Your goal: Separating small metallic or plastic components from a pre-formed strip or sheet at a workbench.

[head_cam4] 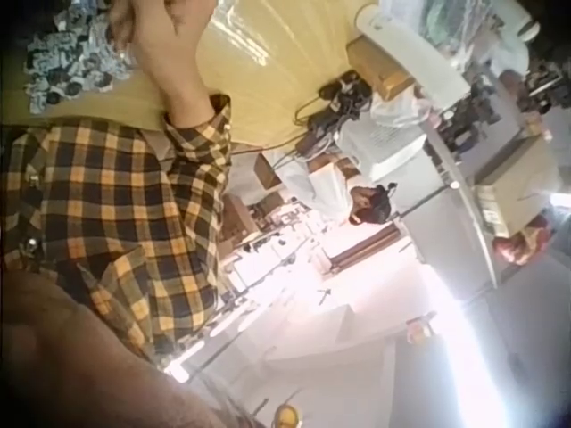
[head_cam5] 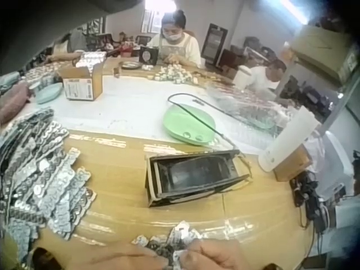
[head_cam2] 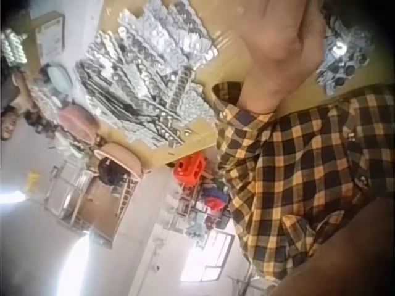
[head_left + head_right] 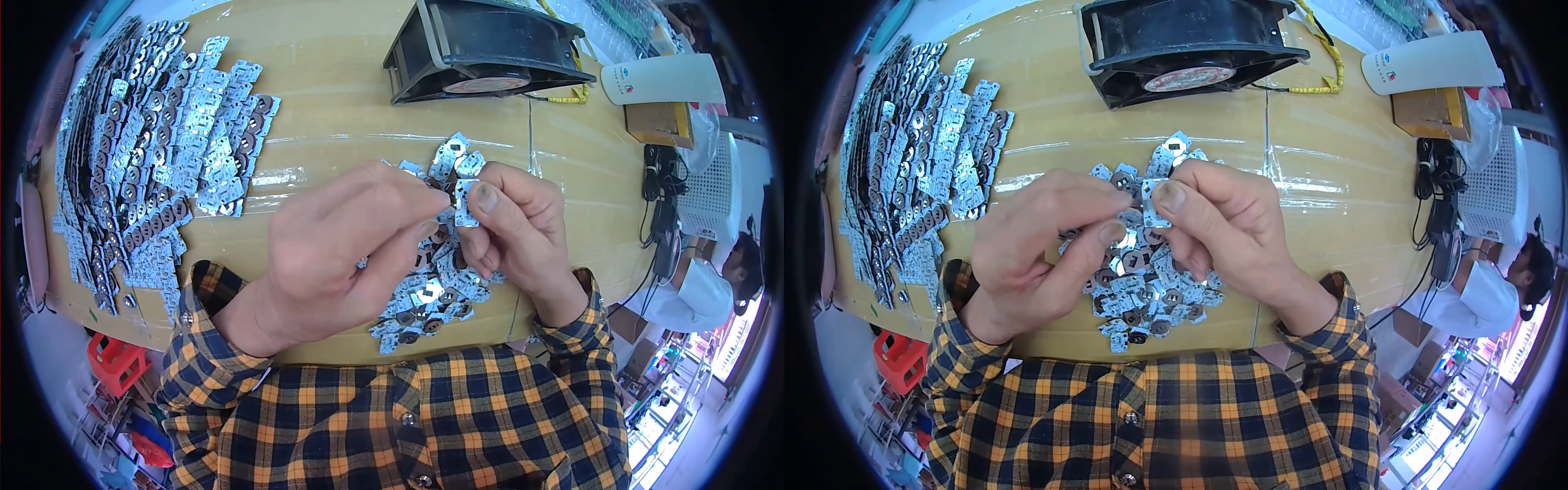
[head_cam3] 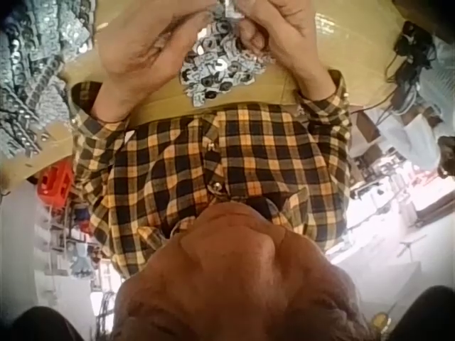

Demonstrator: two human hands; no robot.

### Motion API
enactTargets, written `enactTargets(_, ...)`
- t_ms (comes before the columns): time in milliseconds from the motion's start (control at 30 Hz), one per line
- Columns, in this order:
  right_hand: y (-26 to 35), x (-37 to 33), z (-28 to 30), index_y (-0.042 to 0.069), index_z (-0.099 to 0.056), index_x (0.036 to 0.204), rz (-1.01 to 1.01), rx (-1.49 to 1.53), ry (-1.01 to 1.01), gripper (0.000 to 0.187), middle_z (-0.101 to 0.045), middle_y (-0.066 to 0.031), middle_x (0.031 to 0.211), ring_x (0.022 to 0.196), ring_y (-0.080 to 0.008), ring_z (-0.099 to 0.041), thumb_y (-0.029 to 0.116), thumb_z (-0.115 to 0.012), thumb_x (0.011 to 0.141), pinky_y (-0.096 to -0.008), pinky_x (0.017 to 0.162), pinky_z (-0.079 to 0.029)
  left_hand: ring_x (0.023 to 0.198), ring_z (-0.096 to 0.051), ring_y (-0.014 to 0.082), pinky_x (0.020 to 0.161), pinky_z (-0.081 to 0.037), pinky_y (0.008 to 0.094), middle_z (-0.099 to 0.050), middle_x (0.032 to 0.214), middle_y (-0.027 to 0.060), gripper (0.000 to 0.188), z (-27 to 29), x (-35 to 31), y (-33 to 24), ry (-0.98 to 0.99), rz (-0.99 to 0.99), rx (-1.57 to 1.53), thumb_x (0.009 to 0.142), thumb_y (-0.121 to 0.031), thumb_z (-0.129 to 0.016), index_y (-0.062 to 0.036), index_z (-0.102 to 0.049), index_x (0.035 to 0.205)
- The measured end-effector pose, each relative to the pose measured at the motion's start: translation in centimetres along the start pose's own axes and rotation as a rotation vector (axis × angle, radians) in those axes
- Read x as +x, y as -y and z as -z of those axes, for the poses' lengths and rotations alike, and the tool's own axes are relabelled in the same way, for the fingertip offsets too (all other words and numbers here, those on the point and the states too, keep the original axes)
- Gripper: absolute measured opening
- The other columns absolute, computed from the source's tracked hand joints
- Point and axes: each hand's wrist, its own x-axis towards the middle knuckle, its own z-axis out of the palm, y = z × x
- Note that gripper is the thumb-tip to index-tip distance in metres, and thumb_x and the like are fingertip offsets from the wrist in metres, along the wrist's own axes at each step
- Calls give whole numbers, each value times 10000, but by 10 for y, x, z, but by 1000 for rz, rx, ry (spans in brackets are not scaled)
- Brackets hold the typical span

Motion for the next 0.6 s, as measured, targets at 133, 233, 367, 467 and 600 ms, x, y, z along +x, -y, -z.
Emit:
enactTargets(133, 3, -3, 1, 25, -542, 754, 78, -203, 4, 283, -520, 12, 555, 425, -14, -411, 178, -502, 988, -175, 405, -319, 694, -655, 243, 591, -507, 289, -664, 852, 164, 239, -5, -4, -3, -70, -37, 101, 727, 101, -683, 32, -634, 951)
enactTargets(233, 1, -3, 4, 20, -567, 767, 84, -172, 22, 267, -523, 28, 549, 439, 0, -415, 161, -514, 988, -170, 415, -302, 683, -649, 236, 578, -502, 285, -661, 844, 161, 237, -7, -5, -2, -84, -48, 133, 727, 113, -680, 33, -633, 945)
enactTargets(367, 1, -2, 3, 21, -567, 755, 72, -177, 12, 275, -520, 31, 541, 433, 2, -414, 159, -513, 987, -171, 412, -303, 674, -643, 230, 569, -496, 277, -657, 832, 154, 233, -8, -5, -4, -84, -18, 139, 727, 116, -679, 36, -629, 940)
enactTargets(467, -2, -2, 3, 22, -572, 745, 51, -160, -15, 285, -526, 27, 537, 426, 2, -419, 163, -517, 986, -172, 405, -305, 672, -641, 225, 564, -492, 274, -657, 833, 151, 228, -8, -4, -2, -104, -15, 125, 728, 117, -674, 35, -631, 936)
enactTargets(600, 0, -2, 2, 22, -581, 742, 51, -185, -17, 289, -532, 23, 536, 421, 1, -425, 169, -523, 984, -172, 400, -306, 669, -641, 226, 562, -489, 273, -658, 831, 150, 226, -3, -1, -4, -126, 21, 58, 728, 124, -661, 34, -633, 933)
